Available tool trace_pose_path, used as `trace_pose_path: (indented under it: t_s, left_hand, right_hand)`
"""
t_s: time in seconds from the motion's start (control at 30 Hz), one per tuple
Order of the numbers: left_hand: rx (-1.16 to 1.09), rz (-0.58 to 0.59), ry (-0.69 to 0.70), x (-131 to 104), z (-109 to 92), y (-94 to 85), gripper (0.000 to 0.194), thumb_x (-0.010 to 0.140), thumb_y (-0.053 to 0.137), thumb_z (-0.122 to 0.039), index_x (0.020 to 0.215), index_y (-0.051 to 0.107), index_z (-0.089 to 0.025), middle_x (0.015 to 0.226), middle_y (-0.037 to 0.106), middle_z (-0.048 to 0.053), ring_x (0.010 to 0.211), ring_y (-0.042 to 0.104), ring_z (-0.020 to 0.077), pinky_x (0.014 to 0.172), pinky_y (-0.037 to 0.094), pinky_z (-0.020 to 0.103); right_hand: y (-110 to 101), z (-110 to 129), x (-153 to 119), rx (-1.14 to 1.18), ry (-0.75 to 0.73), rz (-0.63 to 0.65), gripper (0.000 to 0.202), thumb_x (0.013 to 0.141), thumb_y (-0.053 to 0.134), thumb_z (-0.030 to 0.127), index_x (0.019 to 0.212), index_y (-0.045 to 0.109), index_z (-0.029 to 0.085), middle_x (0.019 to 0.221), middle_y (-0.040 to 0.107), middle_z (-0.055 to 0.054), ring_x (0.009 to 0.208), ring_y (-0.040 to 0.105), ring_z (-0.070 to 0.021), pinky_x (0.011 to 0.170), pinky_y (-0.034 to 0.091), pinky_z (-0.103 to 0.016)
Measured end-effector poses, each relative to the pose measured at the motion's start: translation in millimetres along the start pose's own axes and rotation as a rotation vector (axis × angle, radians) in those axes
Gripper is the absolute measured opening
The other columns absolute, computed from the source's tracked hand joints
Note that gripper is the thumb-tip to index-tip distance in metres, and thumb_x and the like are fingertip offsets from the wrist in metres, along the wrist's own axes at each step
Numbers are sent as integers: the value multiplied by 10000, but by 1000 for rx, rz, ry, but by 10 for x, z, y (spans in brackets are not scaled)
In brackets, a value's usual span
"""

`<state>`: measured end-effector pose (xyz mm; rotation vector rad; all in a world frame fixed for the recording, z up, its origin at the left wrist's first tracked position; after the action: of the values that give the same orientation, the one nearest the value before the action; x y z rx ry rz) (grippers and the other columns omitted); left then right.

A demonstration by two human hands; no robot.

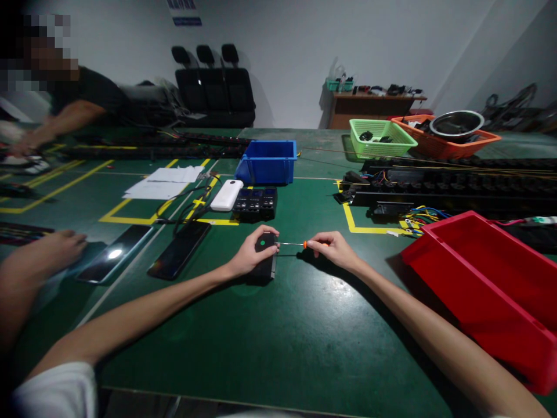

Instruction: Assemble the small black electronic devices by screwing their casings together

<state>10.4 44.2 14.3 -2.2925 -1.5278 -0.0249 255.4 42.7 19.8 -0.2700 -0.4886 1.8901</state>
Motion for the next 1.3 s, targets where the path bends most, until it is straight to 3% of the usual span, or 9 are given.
trace_pose_path:
  t_s: [0.2,0.5,0.67,0.83,1.07,1.2,1.3]
  left_hand:
    - [-14,3,-12,-6,-8,10,338,821,648,-334,1111,546,-194,1020,629,49,917,619,186,854,475,316]
    - [-21,-8,-19,-6,1,9,336,814,653,-333,1105,551,-199,1017,629,47,925,623,188,846,481,312]
    - [-8,3,-17,-8,-6,7,330,824,645,-334,1110,547,-201,1037,625,50,938,618,189,865,476,317]
    - [1,1,-12,-4,-6,4,330,823,642,-333,1111,549,-199,1044,623,52,940,613,189,867,473,317]
    - [1,3,-11,-9,-34,4,322,825,636,-327,1108,550,-199,1026,619,45,922,606,184,846,472,309]
    - [0,-4,-13,-8,-43,3,324,816,642,-327,1101,557,-197,1025,617,45,920,606,184,842,473,307]
    - [7,-6,-5,-6,-44,7,323,814,644,-326,1098,561,-196,1020,614,42,913,602,181,834,472,300]
  right_hand:
    - [6,-35,8,58,-62,-57,331,716,761,413,903,654,162,810,682,-36,693,616,-151,639,475,-265]
    - [-4,-75,0,83,-109,-113,289,699,789,409,814,692,163,825,712,-53,756,654,-183,704,511,-307]
    - [-5,-58,-6,97,-62,-97,313,724,765,441,834,722,152,788,718,-56,685,638,-162,632,492,-276]
    - [5,-45,-7,86,0,-35,377,775,699,495,870,718,131,653,655,-29,517,526,-102,447,374,-211]
    - [9,0,-7,69,-2,34,385,832,628,507,827,699,128,584,613,-3,445,419,-67,421,281,-206]
    - [18,-7,3,61,2,43,396,836,615,516,823,685,127,573,607,-2,433,409,-68,415,278,-206]
    - [23,-13,7,49,-14,21,365,810,650,499,829,681,135,647,640,-21,517,513,-98,476,382,-218]
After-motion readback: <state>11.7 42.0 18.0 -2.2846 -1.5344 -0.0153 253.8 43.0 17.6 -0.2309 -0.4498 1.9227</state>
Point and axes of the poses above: each hand's wrist, its own x-axis towards the middle knuckle, its own y-axis out of the palm, z = x × y, the point moved 3 cm from there along x, towards the middle knuckle
